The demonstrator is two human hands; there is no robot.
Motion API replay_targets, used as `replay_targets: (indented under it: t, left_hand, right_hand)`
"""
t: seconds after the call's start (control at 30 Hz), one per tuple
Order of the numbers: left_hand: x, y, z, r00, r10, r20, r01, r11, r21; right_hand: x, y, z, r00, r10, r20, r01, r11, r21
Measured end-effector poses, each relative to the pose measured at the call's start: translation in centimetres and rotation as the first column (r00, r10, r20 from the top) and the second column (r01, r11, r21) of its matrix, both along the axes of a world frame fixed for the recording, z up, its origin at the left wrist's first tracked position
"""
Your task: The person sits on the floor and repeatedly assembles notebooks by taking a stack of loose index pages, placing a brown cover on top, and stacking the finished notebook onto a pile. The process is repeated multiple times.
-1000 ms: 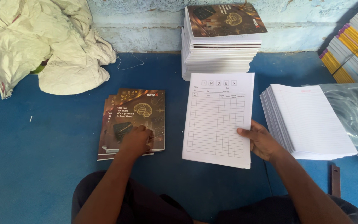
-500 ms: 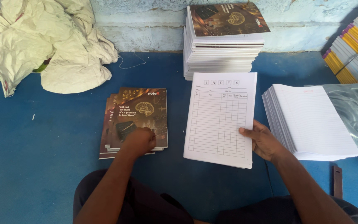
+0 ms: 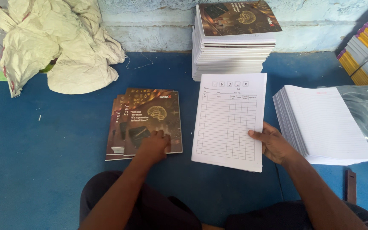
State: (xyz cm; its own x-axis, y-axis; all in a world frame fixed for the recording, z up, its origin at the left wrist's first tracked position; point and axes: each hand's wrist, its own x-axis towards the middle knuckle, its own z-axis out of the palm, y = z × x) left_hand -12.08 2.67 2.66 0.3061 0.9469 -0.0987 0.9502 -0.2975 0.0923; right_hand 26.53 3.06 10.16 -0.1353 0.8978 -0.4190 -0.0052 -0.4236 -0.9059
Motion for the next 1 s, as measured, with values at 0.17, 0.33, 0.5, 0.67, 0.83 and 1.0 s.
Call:
replay_targets:
  t: [0.17,0.33,0.5,0.67,0.83,1.0]
  left_hand:
    - [0.1,0.7,-0.8,0.988,-0.075,0.134,0.068,0.996,0.059]
    - [-0.4,1.5,-0.6,0.99,0.047,0.133,-0.088,0.942,0.322]
    - [-0.8,0.8,1.3,0.871,0.211,0.444,-0.359,0.89,0.281]
    - [-0.4,0.3,3.5,0.815,0.275,0.51,-0.438,0.868,0.234]
    - [0.1,0.1,4.5,0.78,0.394,0.486,-0.485,0.871,0.072]
    - [0.0,0.2,4.2,0.785,0.391,0.481,-0.461,0.887,0.032]
  right_hand:
    - [0.1,-0.1,0.1,1.0,-0.001,0.004,0.001,1.0,-0.006]
    - [-0.2,-0.1,0.6,1.0,-0.002,0.001,0.002,1.0,0.004]
    - [-0.7,-0.3,1.2,1.0,-0.005,0.021,0.006,1.0,-0.01]
    - [-1.7,-0.2,1.7,0.99,-0.123,0.074,0.122,0.992,0.011]
    - [-3.0,0.7,1.9,0.974,-0.224,-0.03,0.225,0.973,0.047]
    - [-4.9,1.4,1.6,0.949,-0.295,-0.109,0.304,0.95,0.076]
